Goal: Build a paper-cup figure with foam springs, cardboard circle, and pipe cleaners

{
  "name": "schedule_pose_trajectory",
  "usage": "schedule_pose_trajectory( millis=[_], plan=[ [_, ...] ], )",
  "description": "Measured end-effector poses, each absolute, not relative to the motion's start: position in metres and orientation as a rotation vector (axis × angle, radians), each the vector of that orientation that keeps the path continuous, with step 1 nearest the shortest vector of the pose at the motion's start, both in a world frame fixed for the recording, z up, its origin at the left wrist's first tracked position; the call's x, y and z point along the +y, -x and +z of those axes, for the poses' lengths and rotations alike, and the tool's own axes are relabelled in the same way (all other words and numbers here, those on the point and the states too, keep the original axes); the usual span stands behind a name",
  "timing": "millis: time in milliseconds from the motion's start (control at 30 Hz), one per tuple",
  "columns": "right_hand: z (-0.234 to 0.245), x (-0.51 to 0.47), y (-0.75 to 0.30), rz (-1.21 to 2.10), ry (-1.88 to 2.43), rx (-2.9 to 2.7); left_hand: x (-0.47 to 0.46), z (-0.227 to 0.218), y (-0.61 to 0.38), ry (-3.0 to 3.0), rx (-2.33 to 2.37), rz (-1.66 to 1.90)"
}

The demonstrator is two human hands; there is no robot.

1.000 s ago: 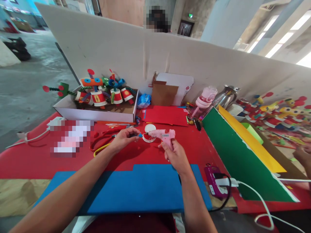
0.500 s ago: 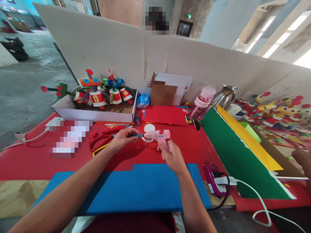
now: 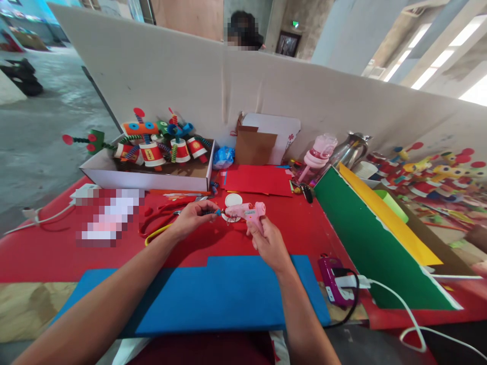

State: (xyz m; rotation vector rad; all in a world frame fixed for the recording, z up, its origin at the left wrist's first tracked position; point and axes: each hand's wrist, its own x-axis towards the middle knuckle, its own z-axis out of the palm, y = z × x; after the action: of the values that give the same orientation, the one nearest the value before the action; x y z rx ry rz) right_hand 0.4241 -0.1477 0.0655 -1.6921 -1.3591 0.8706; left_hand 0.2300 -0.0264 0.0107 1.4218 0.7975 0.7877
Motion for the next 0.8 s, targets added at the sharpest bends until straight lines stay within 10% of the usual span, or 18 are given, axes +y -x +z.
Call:
schedule_pose_trajectory(
  millis=[800],
  plan=[
    [0.0632, -0.1480, -0.4230, 0.856, 1.716, -1.367, -0.0254, 0.0087, -0.2301, -1.414, 0.756, 0.800]
  ],
)
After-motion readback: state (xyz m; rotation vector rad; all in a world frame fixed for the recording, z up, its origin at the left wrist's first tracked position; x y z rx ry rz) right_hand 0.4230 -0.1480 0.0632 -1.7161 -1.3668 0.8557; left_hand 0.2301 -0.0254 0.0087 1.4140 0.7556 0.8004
